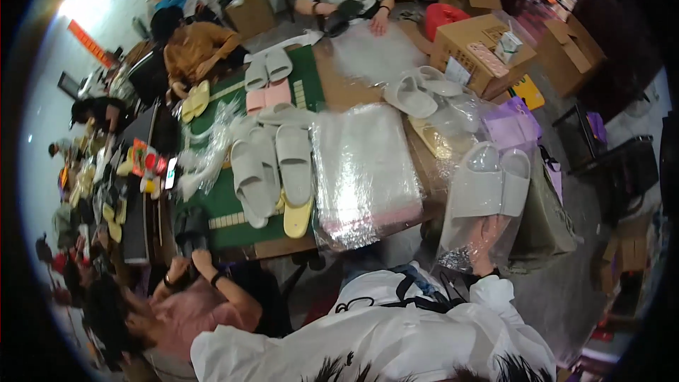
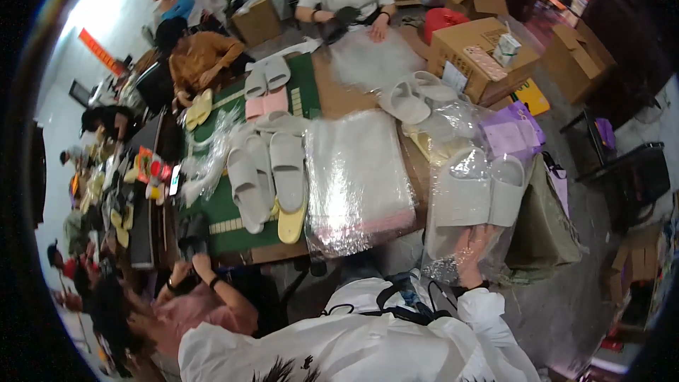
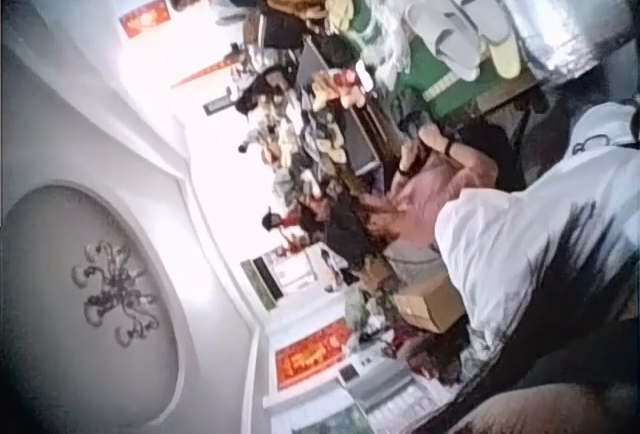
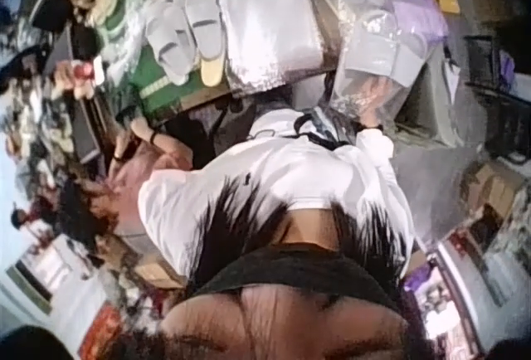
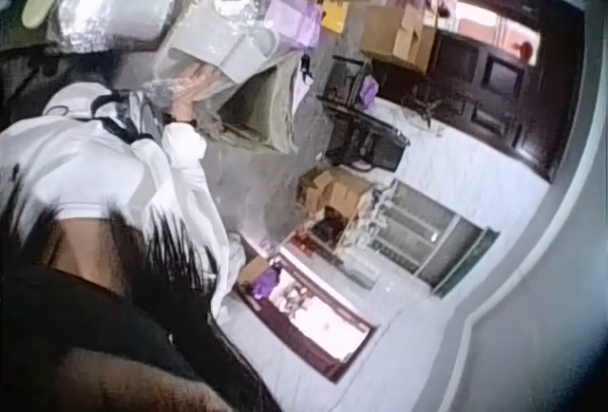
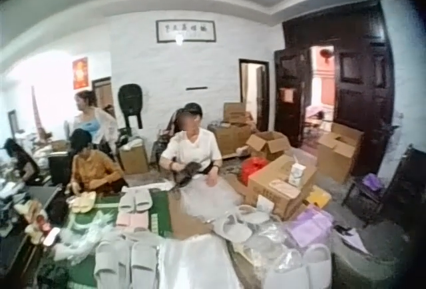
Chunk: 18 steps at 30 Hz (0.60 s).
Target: Packing several pairs of slippers into individual plastic bags and then placing them into a larger transport bag.
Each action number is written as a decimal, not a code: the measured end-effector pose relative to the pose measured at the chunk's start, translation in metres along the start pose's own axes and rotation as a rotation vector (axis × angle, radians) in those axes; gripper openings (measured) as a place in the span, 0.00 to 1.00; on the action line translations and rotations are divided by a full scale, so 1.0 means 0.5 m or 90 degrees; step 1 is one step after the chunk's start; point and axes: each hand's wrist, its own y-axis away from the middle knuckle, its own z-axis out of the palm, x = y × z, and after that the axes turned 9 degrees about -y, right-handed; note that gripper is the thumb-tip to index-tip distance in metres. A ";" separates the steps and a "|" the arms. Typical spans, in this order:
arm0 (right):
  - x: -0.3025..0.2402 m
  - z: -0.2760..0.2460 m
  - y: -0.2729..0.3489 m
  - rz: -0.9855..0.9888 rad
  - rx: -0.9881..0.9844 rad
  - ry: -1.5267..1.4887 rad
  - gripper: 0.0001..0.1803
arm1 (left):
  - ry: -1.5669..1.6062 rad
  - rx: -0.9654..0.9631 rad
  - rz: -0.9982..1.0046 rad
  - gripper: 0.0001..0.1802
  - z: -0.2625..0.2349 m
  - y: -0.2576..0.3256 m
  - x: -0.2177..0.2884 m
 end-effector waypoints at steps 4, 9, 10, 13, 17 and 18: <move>0.068 -0.039 0.035 0.068 0.027 -0.154 0.20 | 0.070 -0.053 0.103 0.11 0.075 -0.069 0.101; 0.104 -0.074 0.045 0.111 -0.013 -0.205 0.18 | 0.154 -0.144 0.272 0.12 0.097 -0.254 0.227; 0.105 -0.081 0.045 0.110 -0.021 -0.209 0.18 | 0.173 -0.159 0.302 0.12 0.096 -0.291 0.258; 0.091 -0.104 0.026 0.078 -0.109 -0.210 0.16 | -0.064 -0.077 0.273 0.18 -0.074 -0.458 0.455; 0.039 -0.075 0.025 -0.025 -0.094 -0.230 0.15 | 0.635 0.066 -0.008 0.37 -0.263 -0.656 0.753; 0.021 -0.055 0.027 -0.042 -0.103 -0.253 0.15 | 0.769 0.054 -0.026 0.38 -0.286 -0.673 0.808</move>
